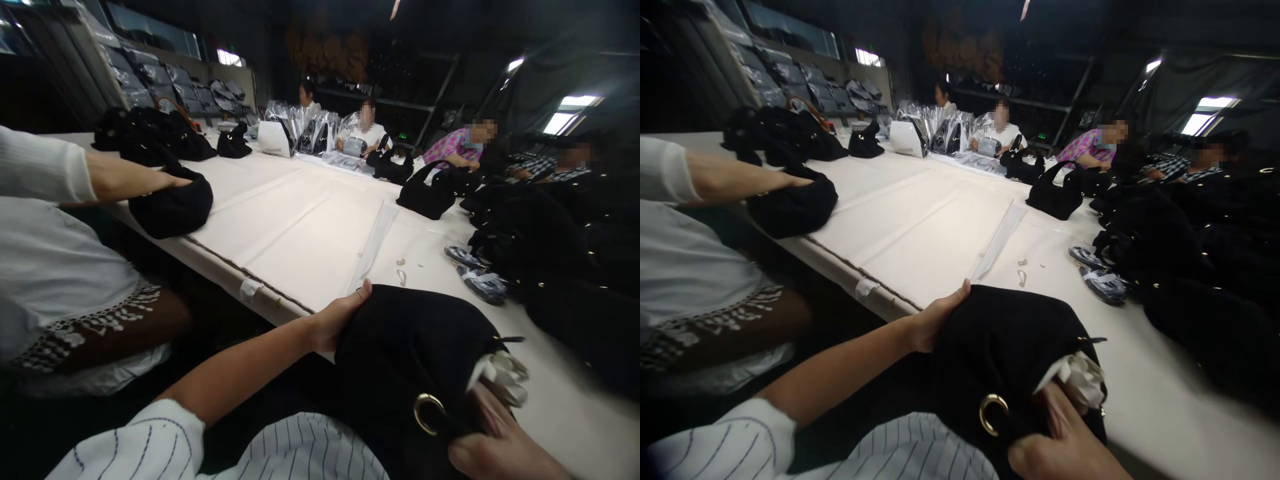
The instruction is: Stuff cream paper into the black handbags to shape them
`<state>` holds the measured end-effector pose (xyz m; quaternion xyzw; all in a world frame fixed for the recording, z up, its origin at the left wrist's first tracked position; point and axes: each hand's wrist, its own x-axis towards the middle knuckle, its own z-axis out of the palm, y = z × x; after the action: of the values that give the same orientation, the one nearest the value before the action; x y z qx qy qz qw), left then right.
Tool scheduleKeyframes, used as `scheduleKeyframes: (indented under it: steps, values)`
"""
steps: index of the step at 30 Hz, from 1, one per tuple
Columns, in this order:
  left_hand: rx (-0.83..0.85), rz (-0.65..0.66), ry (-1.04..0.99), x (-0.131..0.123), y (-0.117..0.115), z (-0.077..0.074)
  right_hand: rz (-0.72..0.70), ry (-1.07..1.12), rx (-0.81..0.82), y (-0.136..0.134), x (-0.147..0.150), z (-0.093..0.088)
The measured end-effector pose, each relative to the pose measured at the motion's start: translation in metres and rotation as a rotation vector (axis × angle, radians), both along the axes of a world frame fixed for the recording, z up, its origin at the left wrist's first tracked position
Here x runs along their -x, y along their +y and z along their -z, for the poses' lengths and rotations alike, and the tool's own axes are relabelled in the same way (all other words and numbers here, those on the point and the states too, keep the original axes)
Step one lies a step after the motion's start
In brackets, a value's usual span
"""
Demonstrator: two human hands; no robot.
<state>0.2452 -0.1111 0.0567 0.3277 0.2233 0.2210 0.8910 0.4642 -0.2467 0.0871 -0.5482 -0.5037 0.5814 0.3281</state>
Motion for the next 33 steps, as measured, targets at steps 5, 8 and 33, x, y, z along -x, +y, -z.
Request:
scheduleKeyframes:
  steps: [5, 8, 33]
  values:
    - [0.076, -0.11, -0.042, -0.011, 0.023, 0.015, 0.011, 0.042, 0.142, 0.039, 0.026, -0.046]
    - [0.113, -0.122, -0.02, -0.007, 0.025, 0.015, -0.111, -0.186, -0.02, 0.045, 0.019, -0.052]
    - [-0.578, -0.657, 0.488, -0.004, 0.093, 0.031, -0.109, -0.936, -0.75, 0.116, 0.001, -0.045]
